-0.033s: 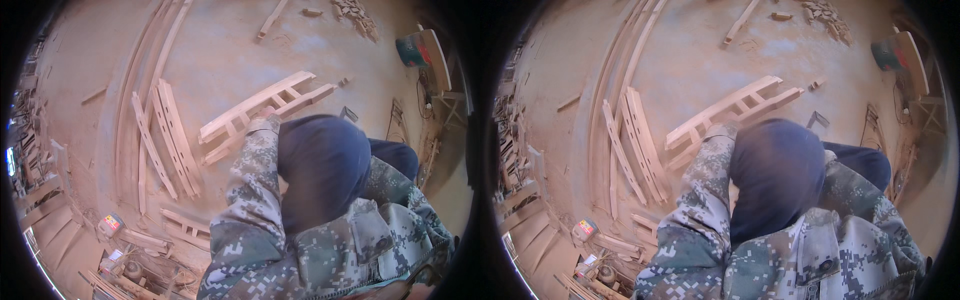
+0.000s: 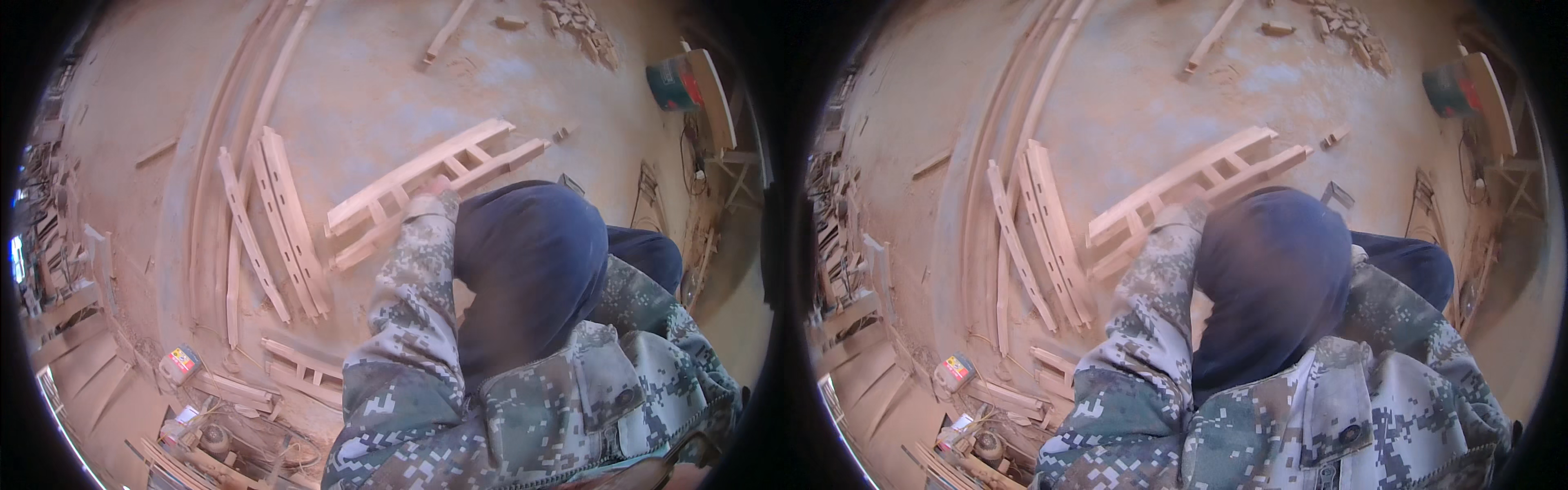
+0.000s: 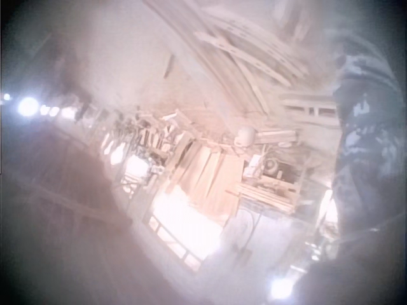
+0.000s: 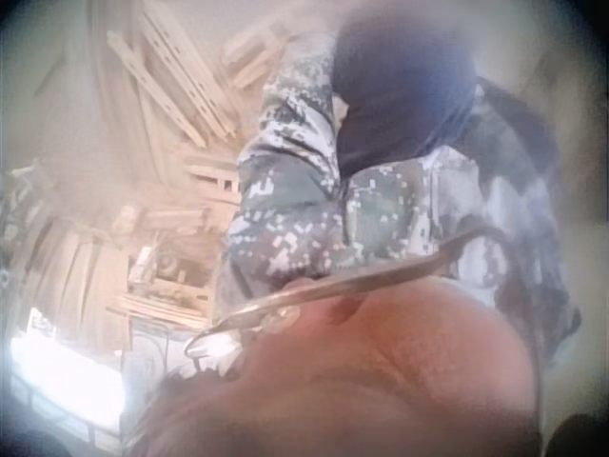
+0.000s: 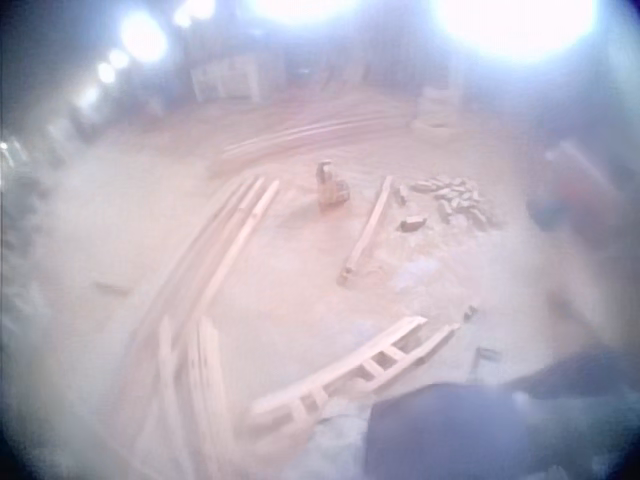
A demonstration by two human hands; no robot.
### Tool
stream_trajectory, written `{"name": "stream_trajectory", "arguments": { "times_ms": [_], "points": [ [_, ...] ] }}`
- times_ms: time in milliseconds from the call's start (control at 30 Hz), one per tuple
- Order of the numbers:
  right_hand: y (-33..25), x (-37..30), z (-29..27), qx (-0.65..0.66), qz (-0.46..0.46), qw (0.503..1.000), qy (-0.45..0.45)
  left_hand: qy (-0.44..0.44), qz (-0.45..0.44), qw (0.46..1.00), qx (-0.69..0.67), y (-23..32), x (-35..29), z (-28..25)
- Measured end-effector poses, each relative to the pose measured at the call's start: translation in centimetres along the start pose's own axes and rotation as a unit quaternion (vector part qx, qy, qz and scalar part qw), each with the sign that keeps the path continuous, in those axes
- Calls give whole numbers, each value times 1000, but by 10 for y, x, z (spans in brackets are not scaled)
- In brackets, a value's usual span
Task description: The person sits on the floor and assembles small wooden pieces into a ladder-like structure using a hammer to tap them into place. They repeatedly pick up pieces, align them, and secure them with the hammer.
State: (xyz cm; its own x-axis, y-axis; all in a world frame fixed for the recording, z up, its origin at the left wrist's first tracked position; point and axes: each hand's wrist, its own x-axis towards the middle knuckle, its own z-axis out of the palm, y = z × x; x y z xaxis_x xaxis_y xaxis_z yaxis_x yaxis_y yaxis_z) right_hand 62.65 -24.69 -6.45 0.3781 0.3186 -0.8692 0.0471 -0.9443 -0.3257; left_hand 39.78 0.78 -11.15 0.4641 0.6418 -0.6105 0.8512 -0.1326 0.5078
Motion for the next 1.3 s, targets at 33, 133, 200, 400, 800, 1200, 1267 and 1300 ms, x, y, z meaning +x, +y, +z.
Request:
{"name": "stream_trajectory", "arguments": {
  "times_ms": [33,133,200,400,800,1200,1267,1300],
  "points": [
    [7,-2,-5,1,8,1000,8,-18,-8,1000,1,-6,2,19],
    [-31,17,-37,8,-23,999,23,2,-38,999,-14,3,17,-9],
    [-17,11,-51,4,-11,999,36,18,-64,996,-50,0,3,10],
    [-27,10,-58,-20,-42,998,48,148,-177,967,-107,-92,-31,33],
    [-65,47,-65,-76,-104,991,19,243,-524,788,-213,-266,-217,90],
    [-104,58,-81,-92,-126,988,7,222,-526,790,-224,-219,-203,143],
    [-114,64,-73,-87,-129,988,-6,207,-483,824,-213,-193,-181,144],
    [-117,67,-76,-87,-131,987,-6,198,-457,841,-211,-176,-168,143]
  ]
}}
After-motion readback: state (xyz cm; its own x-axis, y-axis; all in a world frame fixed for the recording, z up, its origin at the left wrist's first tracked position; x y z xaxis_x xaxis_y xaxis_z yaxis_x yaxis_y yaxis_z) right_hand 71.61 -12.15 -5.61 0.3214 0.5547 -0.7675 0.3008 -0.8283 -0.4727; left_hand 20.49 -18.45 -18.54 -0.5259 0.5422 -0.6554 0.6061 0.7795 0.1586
